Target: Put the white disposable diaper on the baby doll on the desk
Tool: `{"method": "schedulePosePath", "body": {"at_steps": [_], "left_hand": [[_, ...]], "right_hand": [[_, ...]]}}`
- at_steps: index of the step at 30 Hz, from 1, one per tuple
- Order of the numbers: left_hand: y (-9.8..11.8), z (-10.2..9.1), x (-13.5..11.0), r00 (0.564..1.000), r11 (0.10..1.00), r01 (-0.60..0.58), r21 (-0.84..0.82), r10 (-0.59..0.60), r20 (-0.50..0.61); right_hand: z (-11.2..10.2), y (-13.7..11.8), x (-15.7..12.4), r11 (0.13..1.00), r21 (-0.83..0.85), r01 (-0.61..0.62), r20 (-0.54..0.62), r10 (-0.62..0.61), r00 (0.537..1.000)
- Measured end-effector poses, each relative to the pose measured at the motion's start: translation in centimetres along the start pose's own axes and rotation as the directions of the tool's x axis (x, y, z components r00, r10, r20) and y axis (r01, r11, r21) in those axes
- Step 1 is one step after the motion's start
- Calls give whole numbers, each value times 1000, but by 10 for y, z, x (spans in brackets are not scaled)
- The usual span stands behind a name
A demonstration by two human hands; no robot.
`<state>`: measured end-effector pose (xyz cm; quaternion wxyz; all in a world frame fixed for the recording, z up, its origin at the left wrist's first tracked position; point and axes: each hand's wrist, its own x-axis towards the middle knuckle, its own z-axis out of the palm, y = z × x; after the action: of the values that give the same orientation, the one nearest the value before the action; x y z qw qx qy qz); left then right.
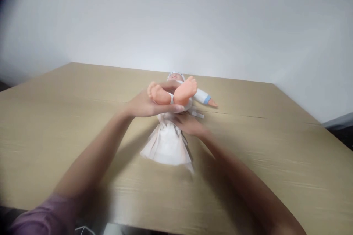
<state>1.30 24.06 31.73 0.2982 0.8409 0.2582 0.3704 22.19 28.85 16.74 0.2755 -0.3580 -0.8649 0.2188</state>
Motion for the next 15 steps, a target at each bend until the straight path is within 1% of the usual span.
{"method": "schedulePosePath", "body": {"at_steps": [2, 3, 4, 5, 7, 8, 9, 11, 13, 15], "left_hand": [[0, 4, -7, 1000, 1000, 26, -2, -26, 14], [-1, 6, -12, 999, 999, 45, -5, -44, 27], [-2, 10, -17, 997, 998, 66, -10, -66, 42], [-3, 14, -22, 995, 996, 86, -16, -85, 55], [-6, 22, -31, 993, 995, 93, -29, -91, 75], [-7, 27, -36, 994, 997, 75, -35, -72, 87], [-8, 31, -40, 995, 998, 42, -41, -38, 97], [-9, 38, -48, 993, 998, -39, -41, 43, 107], [-9, 40, -57, 989, 995, -98, -14, 99, 108], [-14, 36, -71, 988, 992, -117, 49, 111, 110]], "right_hand": [[-13, -9, -29, 999, -47, 0, 71, 3, 997], [-18, -15, -43, 997, -70, -28, 63, 32, 997], [-22, -23, -56, 994, -82, -78, 11, 79, 997], [-24, -32, -68, 988, -78, -134, -74, 128, 989], [-25, -51, -83, 979, -34, -200, -233, 187, 954], [-23, -60, -86, 982, -8, -189, -285, 179, 942], [-21, -69, -87, 989, 13, -148, -308, 145, 940], [-18, -81, -84, 998, 48, -39, -301, 51, 952], [-19, -85, -80, 996, 68, 55, -286, -33, 958], [-25, -80, -81, 988, 54, 142, -250, -125, 960]]}}
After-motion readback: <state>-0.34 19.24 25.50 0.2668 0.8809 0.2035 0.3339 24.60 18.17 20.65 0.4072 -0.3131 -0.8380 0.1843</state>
